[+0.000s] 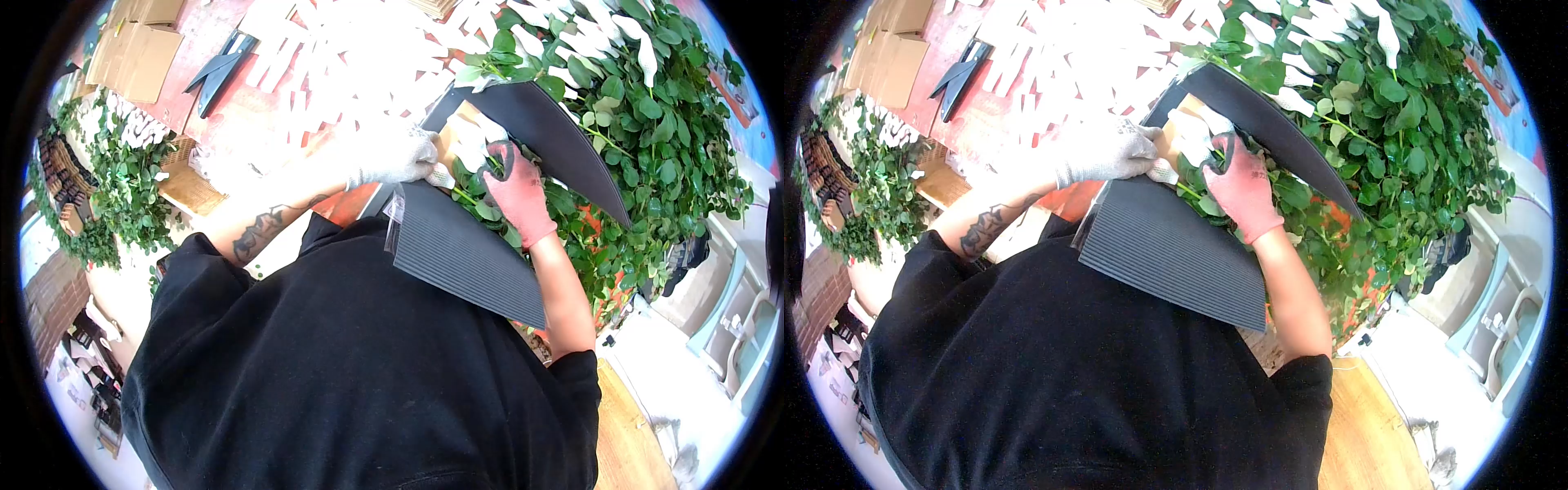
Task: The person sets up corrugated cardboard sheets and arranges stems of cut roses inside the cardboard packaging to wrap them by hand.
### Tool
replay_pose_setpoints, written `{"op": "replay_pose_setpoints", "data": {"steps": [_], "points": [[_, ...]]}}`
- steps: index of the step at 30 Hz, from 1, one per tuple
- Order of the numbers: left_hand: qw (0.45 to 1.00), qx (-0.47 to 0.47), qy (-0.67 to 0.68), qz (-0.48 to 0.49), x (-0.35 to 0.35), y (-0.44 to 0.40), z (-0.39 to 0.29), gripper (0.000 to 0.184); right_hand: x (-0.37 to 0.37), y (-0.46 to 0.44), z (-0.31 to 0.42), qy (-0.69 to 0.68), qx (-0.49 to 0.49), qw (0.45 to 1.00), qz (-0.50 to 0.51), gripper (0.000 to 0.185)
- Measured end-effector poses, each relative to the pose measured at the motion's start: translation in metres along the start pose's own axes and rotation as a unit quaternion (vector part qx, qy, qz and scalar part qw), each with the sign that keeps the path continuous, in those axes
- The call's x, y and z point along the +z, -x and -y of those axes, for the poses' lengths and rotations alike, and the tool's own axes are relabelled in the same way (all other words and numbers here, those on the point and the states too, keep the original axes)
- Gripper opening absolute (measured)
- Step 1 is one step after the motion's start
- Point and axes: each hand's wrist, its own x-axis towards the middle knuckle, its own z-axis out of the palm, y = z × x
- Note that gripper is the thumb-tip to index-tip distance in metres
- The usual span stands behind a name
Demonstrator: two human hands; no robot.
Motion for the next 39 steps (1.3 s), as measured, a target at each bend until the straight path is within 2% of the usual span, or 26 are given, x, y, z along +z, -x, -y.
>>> {"op": "replay_pose_setpoints", "data": {"steps": [7,14,17,19,23,25,26,27,29,30,32,35,39], "points": [[0.999,0.021,0.002,-0.033,0.001,0.000,0.000,0.022,0.009,0.005,0.003,-0.008,-0.001,1.000,-0.028,0.039],[1.000,-0.015,0.008,0.000,0.000,-0.001,-0.002,0.022,0.008,0.004,0.006,0.013,0.002,1.000,-0.012,0.041],[1.000,-0.005,0.004,-0.010,0.003,-0.001,-0.001,0.021,0.008,0.004,0.008,0.014,0.008,1.000,-0.015,0.038],[0.999,0.035,0.015,-0.036,0.005,-0.001,0.003,0.021,0.008,0.004,0.008,0.037,0.011,0.999,-0.005,0.041],[0.999,0.030,-0.036,-0.006,-0.001,-0.001,0.004,0.020,0.009,0.007,0.002,0.061,-0.021,0.998,-0.025,0.044],[0.997,0.056,-0.055,-0.013,-0.004,-0.004,0.008,0.020,-0.001,0.008,0.011,0.119,-0.025,0.992,0.026,0.045],[0.996,0.066,-0.061,0.000,-0.007,-0.005,0.006,0.020,-0.006,0.014,0.016,0.197,-0.059,0.979,-0.002,0.045],[0.998,0.043,-0.046,0.031,-0.010,-0.007,0.003,0.020,-0.012,0.019,0.027,0.228,-0.076,0.970,-0.040,0.036],[0.996,0.029,-0.040,0.073,-0.018,-0.010,-0.003,0.021,-0.035,0.021,0.059,0.229,-0.029,0.971,0.063,0.037],[0.995,0.016,-0.048,0.086,-0.022,-0.010,-0.007,0.021,-0.031,0.023,0.054,0.220,-0.019,0.974,0.056,0.037],[0.992,0.008,-0.062,0.109,-0.022,-0.012,-0.007,0.022,-0.017,0.024,0.036,0.225,-0.141,0.954,0.142,0.030],[0.992,0.005,-0.056,0.116,-0.016,-0.016,0.000,0.021,0.004,0.017,0.017,0.234,-0.174,0.949,0.121,0.028],[0.991,0.046,-0.076,0.097,-0.016,-0.016,0.001,0.018,0.014,0.011,0.008,0.224,-0.171,0.949,0.143,0.027]]}}
